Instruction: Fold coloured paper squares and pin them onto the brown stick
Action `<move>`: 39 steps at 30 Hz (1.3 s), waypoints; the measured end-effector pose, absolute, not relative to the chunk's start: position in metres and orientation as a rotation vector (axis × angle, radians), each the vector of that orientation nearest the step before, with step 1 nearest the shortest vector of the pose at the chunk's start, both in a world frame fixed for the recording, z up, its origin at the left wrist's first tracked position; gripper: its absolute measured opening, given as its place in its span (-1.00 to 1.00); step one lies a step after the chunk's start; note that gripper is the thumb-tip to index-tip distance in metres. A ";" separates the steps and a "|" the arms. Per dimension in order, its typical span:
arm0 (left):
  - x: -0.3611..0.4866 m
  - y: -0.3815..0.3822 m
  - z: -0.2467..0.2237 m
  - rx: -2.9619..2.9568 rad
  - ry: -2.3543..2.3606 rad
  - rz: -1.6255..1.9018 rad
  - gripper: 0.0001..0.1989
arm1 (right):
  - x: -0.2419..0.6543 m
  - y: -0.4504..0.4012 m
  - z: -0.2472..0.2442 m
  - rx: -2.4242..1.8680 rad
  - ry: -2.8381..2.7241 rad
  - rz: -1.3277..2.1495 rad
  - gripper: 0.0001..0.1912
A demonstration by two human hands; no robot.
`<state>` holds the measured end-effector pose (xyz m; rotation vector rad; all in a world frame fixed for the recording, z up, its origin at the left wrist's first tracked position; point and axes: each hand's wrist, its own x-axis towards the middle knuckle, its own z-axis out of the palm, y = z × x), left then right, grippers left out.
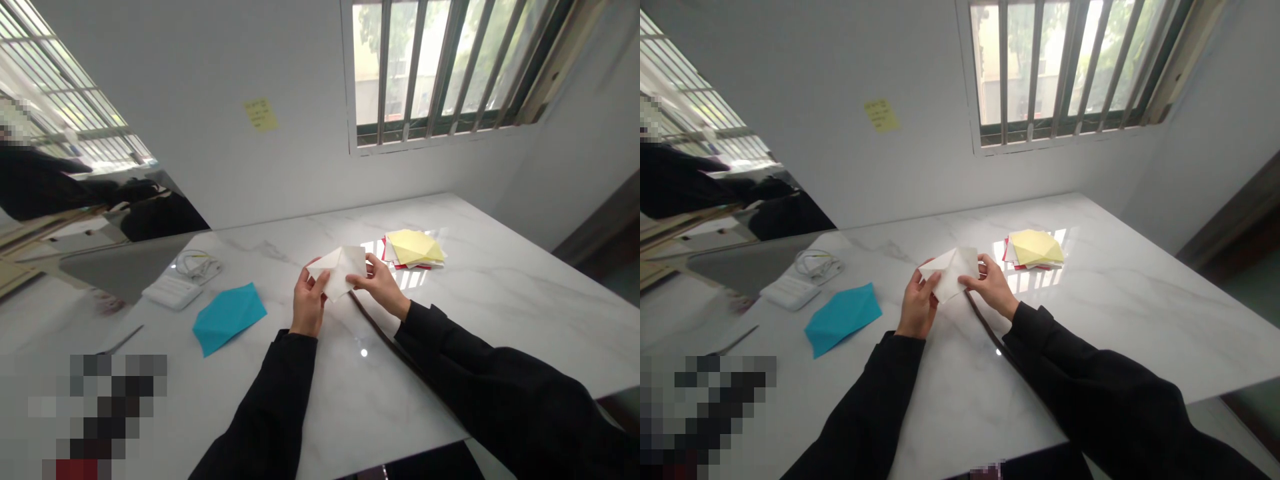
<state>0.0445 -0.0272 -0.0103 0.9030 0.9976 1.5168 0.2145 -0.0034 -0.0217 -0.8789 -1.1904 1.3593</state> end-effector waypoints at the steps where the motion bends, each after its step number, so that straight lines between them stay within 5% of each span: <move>1: 0.044 -0.028 -0.009 0.897 0.975 1.506 -0.39 | 0.215 -0.004 -0.021 -0.883 -1.193 1.358 -0.42; 39: 0.033 -0.028 -0.011 1.037 0.964 1.305 -0.45 | 0.214 -0.010 -0.019 -0.878 -1.125 1.499 -0.45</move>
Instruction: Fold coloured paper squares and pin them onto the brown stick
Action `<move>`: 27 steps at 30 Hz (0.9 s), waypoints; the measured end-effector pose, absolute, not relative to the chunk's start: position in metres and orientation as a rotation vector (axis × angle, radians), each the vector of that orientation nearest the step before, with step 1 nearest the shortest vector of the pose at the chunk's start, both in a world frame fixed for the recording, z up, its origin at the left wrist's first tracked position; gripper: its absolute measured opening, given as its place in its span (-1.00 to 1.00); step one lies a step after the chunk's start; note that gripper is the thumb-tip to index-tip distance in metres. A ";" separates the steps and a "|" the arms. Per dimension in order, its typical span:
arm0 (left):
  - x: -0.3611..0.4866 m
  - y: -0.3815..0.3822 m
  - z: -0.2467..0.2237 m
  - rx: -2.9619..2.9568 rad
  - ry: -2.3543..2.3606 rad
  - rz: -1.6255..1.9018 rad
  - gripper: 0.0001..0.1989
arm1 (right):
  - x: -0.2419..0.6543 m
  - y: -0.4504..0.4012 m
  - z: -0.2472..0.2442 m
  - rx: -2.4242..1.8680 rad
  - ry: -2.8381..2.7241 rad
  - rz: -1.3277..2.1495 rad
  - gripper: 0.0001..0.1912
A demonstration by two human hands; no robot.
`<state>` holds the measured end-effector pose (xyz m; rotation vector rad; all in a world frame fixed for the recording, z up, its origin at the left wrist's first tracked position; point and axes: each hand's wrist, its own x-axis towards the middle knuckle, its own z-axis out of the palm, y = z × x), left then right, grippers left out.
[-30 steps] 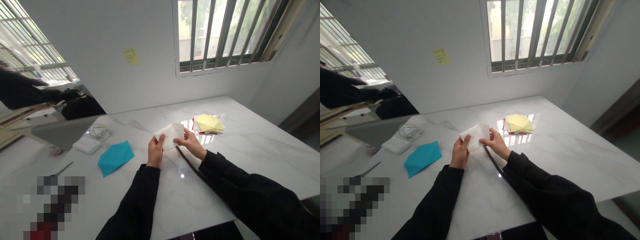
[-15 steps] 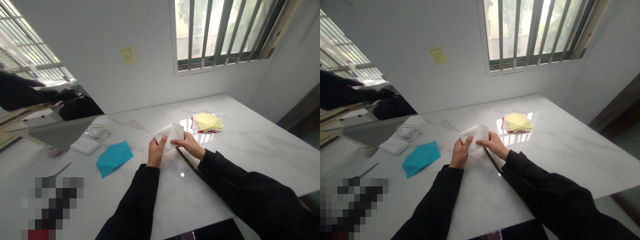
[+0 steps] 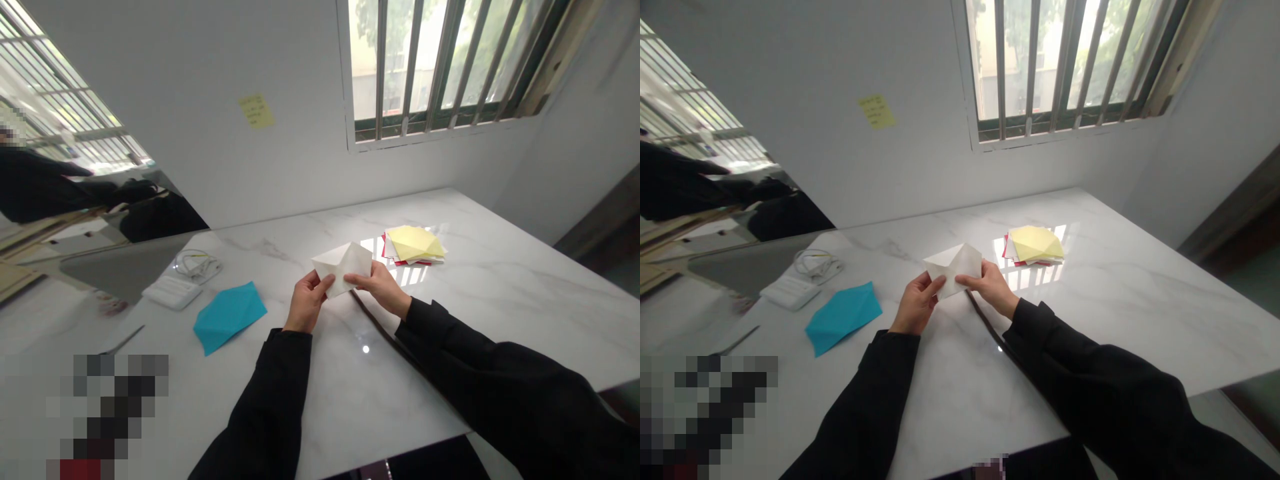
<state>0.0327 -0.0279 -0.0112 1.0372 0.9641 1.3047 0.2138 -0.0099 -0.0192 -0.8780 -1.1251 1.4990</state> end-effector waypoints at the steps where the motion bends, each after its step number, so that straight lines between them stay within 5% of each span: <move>1: 0.033 -0.028 -0.011 1.036 0.965 1.301 -0.44 | 0.214 -0.010 -0.020 -0.888 -1.125 1.496 -0.45; 27: 0.037 -0.022 -0.024 1.122 1.110 1.298 -0.46 | 0.214 -0.008 -0.025 -0.887 -1.088 1.469 -0.43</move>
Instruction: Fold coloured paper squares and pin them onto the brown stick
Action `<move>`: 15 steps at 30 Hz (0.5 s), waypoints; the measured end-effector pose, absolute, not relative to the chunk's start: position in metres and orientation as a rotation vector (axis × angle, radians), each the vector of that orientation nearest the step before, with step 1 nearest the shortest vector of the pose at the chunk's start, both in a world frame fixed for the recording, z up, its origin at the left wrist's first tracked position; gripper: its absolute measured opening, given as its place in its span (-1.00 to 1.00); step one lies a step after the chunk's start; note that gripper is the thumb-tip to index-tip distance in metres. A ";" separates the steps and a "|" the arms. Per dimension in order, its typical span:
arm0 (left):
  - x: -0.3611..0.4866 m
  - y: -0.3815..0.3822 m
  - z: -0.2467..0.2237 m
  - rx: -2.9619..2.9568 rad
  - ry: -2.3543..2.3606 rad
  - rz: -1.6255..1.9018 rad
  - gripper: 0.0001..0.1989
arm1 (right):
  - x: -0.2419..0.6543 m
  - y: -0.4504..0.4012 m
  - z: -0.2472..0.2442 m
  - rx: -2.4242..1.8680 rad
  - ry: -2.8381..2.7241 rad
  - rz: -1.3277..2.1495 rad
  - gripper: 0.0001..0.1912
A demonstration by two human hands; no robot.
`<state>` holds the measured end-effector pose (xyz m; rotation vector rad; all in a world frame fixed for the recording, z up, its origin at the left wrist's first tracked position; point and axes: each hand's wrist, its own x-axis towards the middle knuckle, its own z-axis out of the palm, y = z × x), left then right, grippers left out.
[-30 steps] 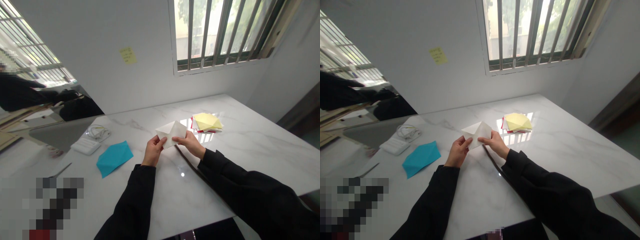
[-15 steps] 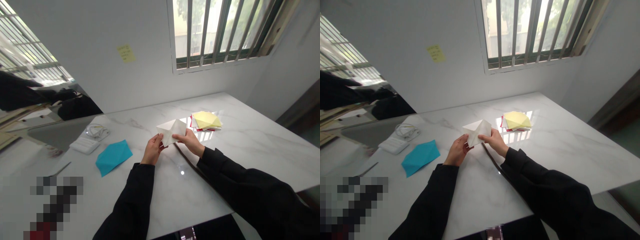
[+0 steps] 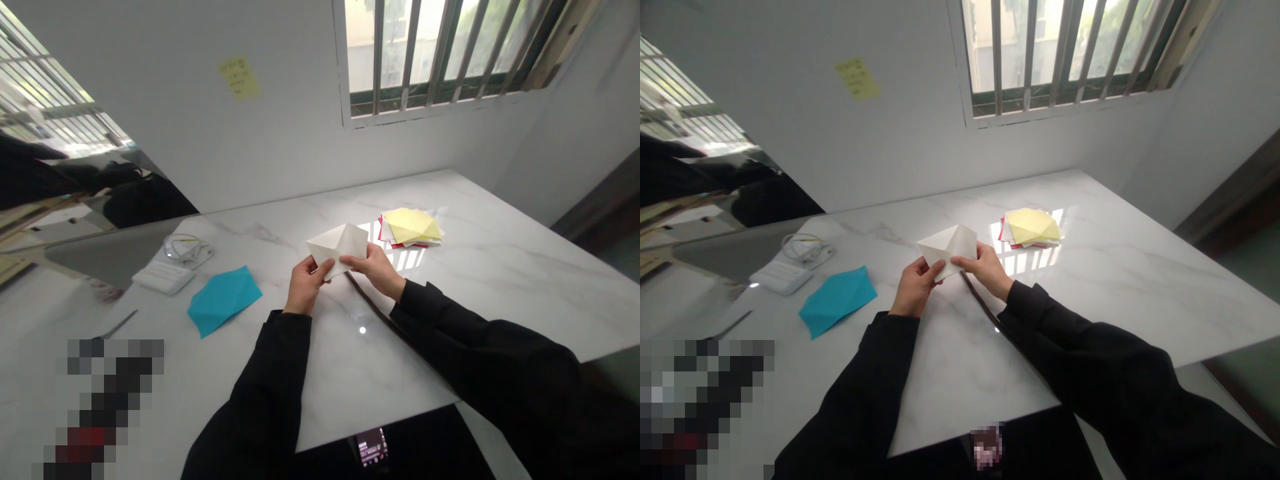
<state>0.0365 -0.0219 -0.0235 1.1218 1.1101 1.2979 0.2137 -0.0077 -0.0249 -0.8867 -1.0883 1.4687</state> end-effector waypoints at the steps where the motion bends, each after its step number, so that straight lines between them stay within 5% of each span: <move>1: 0.037 -0.022 -0.024 1.121 1.117 1.299 -0.46 | 0.214 -0.008 -0.025 -0.880 -1.087 1.468 -0.42; 15: 0.044 -0.026 -0.022 0.964 1.157 1.327 -0.42 | 0.205 -0.016 -0.028 -0.822 -1.004 1.601 -0.46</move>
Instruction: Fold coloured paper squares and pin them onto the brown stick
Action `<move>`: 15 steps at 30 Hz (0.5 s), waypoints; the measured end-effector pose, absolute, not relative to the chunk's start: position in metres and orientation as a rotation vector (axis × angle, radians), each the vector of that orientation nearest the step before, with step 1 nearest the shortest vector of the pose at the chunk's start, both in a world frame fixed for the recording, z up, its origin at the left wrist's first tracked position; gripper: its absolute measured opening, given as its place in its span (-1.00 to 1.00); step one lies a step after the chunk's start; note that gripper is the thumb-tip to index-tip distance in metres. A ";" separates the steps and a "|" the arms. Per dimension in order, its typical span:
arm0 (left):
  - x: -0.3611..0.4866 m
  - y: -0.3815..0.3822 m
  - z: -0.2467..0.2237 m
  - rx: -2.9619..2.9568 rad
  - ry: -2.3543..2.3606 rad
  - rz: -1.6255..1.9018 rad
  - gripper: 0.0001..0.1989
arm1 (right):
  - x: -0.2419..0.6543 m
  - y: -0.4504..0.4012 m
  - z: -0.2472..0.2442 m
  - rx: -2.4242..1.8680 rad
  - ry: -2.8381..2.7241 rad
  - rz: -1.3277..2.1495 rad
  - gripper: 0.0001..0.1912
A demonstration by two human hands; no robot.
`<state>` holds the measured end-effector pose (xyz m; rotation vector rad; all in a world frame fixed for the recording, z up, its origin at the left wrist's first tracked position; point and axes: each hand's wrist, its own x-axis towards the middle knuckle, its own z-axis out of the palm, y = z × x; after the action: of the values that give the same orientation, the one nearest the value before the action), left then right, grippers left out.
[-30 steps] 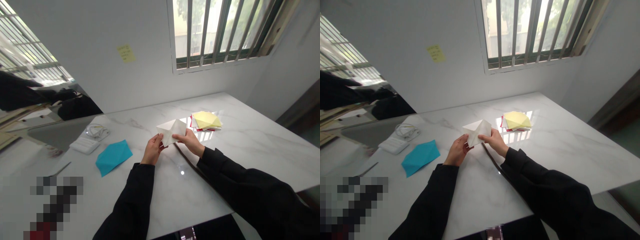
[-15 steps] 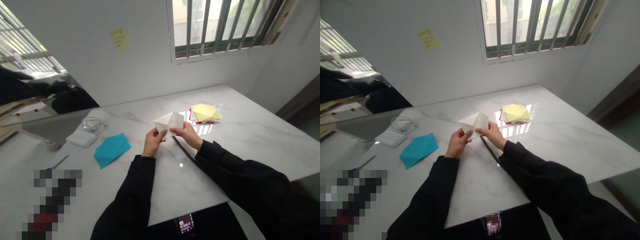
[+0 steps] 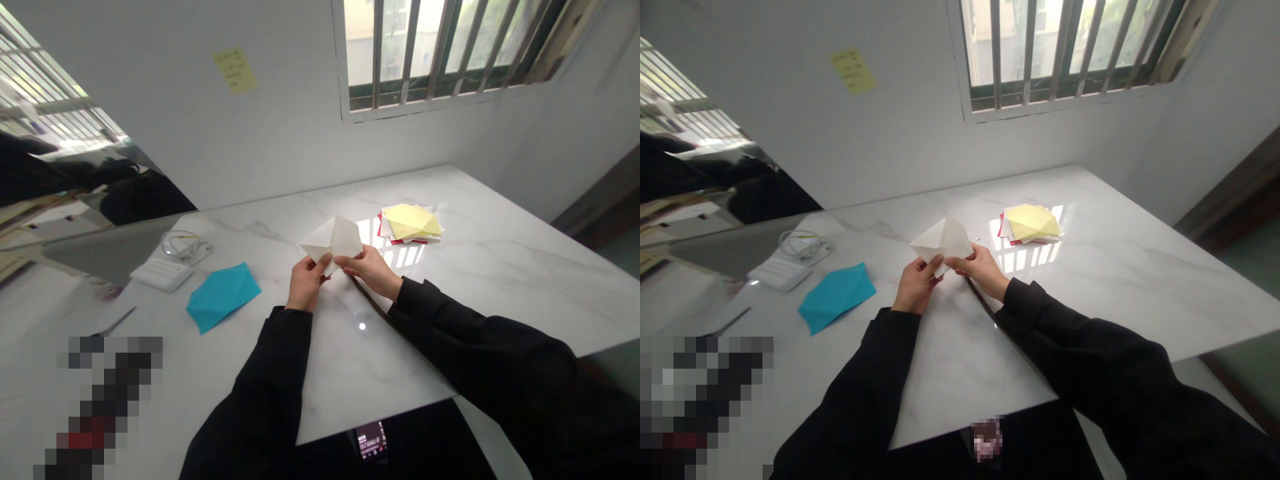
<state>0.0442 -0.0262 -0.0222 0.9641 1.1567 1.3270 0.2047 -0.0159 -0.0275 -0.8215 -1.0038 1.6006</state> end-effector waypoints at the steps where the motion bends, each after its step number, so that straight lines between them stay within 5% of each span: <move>1: 0.045 -0.027 -0.023 0.952 1.158 1.329 -0.41 | 0.204 -0.018 -0.027 -0.816 -1.006 1.623 -0.46; 15: 0.020 -0.017 -0.006 1.216 1.255 1.510 -0.34 | 0.214 -0.006 -0.024 -0.977 -0.999 1.622 -0.58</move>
<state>0.0201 -0.0174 -0.0064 1.2165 1.2554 1.5098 0.2136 -0.0062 -0.0244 -0.9766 -0.9991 1.6216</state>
